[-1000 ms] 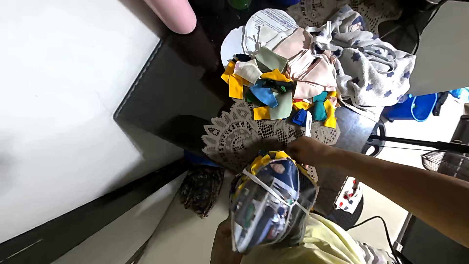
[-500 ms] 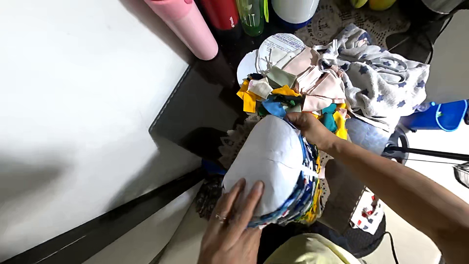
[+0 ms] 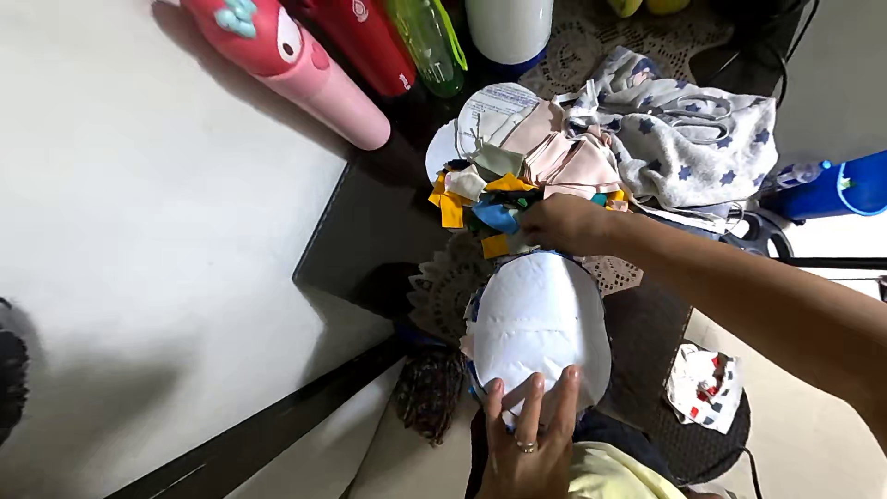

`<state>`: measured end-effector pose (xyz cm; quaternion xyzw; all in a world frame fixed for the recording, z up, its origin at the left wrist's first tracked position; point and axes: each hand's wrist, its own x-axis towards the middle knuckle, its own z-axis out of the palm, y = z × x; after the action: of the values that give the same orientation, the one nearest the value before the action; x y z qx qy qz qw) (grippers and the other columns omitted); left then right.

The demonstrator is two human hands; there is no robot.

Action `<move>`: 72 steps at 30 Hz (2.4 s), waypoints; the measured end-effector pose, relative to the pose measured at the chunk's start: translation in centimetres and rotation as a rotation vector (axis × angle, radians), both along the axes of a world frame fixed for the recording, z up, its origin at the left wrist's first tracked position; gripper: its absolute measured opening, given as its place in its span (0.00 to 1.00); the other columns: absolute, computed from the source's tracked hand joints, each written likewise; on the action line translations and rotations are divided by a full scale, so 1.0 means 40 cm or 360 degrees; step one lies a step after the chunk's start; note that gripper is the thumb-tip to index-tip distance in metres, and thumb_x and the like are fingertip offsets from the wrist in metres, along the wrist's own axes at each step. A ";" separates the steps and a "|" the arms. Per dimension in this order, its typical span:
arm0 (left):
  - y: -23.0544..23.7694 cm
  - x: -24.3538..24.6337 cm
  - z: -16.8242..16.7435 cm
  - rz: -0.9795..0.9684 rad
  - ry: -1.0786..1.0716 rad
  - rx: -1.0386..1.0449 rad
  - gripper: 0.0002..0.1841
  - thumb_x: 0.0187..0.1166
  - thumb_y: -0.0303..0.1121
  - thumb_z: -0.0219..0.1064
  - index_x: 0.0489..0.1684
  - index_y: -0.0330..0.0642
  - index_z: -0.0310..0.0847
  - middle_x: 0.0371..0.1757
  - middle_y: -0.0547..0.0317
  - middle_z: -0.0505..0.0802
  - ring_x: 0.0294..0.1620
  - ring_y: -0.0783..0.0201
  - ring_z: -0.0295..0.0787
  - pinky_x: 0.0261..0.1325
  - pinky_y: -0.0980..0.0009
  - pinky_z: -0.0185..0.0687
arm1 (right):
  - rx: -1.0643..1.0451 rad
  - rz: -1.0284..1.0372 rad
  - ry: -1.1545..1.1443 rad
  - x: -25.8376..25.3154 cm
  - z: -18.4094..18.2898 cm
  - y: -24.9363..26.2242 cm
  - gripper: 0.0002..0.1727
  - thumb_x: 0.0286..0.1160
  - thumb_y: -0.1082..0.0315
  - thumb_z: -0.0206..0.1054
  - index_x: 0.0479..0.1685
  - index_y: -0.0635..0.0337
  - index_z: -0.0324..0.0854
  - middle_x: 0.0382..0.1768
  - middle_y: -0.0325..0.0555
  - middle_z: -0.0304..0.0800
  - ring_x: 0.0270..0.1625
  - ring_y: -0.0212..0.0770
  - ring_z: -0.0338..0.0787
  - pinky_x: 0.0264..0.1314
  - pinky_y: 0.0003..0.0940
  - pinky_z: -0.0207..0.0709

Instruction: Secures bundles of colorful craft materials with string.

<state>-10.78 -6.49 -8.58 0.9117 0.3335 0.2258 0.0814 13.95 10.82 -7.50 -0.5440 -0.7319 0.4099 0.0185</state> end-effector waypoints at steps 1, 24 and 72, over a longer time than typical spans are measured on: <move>-0.004 0.003 -0.003 0.0007 -0.0014 0.0002 0.13 0.87 0.33 0.57 0.64 0.48 0.80 0.71 0.62 0.87 0.79 0.61 0.69 0.88 0.56 0.39 | -0.0003 -0.0054 0.0036 -0.004 0.011 0.004 0.11 0.85 0.69 0.62 0.48 0.67 0.88 0.43 0.58 0.90 0.50 0.57 0.89 0.54 0.61 0.78; -0.067 0.006 0.089 -0.0203 0.0553 -0.0279 0.06 0.61 0.20 0.72 0.30 0.38 0.92 0.82 0.52 0.80 0.76 0.37 0.81 0.71 0.30 0.68 | 0.0058 0.0313 -0.0504 -0.111 0.177 -0.125 0.40 0.66 0.37 0.76 0.67 0.62 0.81 0.51 0.58 0.89 0.54 0.60 0.89 0.54 0.62 0.77; 0.172 0.086 0.099 -0.0030 0.0147 -0.0587 0.06 0.73 0.33 0.66 0.34 0.44 0.89 0.75 0.46 0.86 0.75 0.38 0.81 0.67 0.33 0.73 | -0.0591 0.0430 -0.0698 -0.071 0.217 0.050 0.15 0.85 0.76 0.56 0.65 0.69 0.78 0.56 0.70 0.86 0.61 0.71 0.86 0.59 0.68 0.76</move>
<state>-7.35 0.39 -4.64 0.8937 0.3642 0.1180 0.2338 11.09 12.82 1.18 -0.5115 -0.6968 0.4080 -0.2940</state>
